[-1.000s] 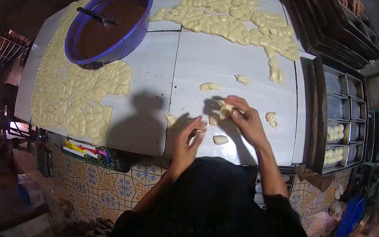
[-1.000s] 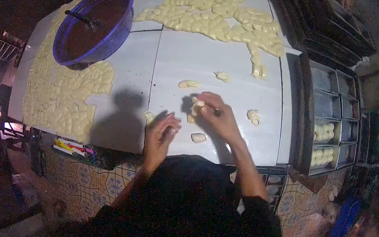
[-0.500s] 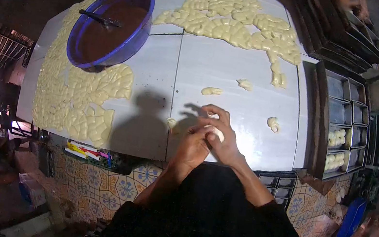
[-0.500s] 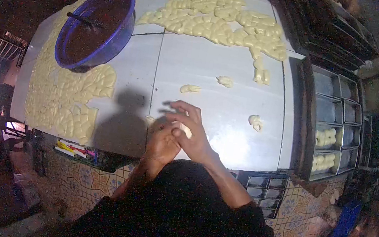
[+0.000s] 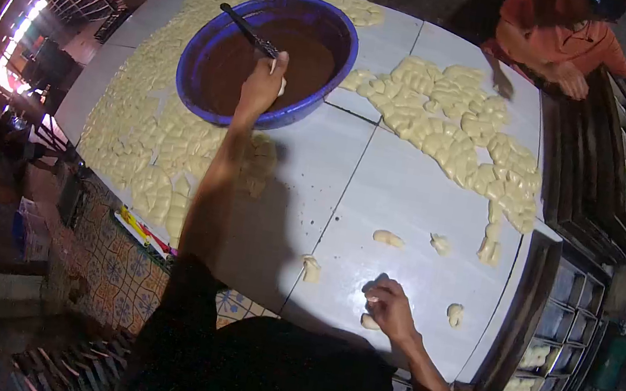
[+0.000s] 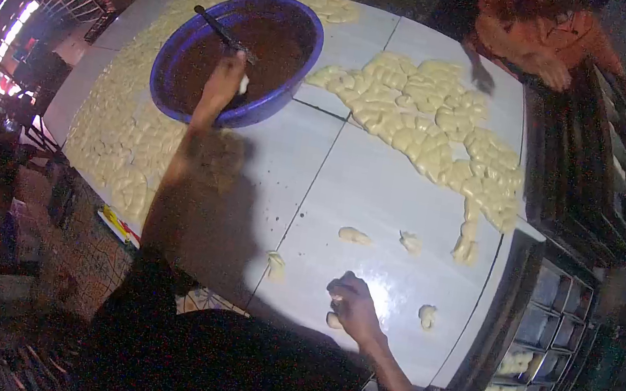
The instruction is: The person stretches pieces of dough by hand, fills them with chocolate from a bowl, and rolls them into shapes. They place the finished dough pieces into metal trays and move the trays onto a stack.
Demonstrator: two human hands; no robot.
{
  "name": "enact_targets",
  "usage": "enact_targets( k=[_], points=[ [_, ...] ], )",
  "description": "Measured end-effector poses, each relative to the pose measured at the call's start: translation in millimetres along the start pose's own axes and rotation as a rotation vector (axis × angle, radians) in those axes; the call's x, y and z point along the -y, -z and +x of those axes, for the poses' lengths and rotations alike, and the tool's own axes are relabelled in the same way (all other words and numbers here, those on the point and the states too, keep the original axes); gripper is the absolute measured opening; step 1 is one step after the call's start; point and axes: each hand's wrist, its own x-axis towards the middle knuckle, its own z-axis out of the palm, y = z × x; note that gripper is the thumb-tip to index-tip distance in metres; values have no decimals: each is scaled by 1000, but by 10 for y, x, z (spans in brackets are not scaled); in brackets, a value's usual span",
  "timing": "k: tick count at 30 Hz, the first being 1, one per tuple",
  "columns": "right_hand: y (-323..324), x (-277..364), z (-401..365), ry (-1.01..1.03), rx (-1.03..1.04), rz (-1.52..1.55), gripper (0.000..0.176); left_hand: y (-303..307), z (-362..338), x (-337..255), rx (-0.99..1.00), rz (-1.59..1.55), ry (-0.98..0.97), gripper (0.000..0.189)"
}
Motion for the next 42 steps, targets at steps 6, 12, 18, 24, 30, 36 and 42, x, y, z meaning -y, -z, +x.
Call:
enact_targets(
  k=[6,12,18,24,30,36,42],
  points=[
    [324,258,501,-24,11,109,52,-21,165,-29,586,133,471,113],
    [215,320,460,-134,-283,190,48,-143,-455,-444,-3,549,105,102],
    [-93,420,579,-302,-231,1469,47,-544,-2112,-824,529,-1005,560,90],
    [-217,617,175,-389,-578,1181,26,-884,-3420,-1091,450,-999,709,58],
    [-83,645,-338,124,-451,37,30,-813,-3895,-1037,622,-382,174,25],
    [-105,662,-507,-19,-466,301,18,-971,-4172,-900,665,-757,476,22],
    [-354,456,-713,-340,-439,538,18,-1038,-4313,-785,618,-571,220,80]
  ],
)
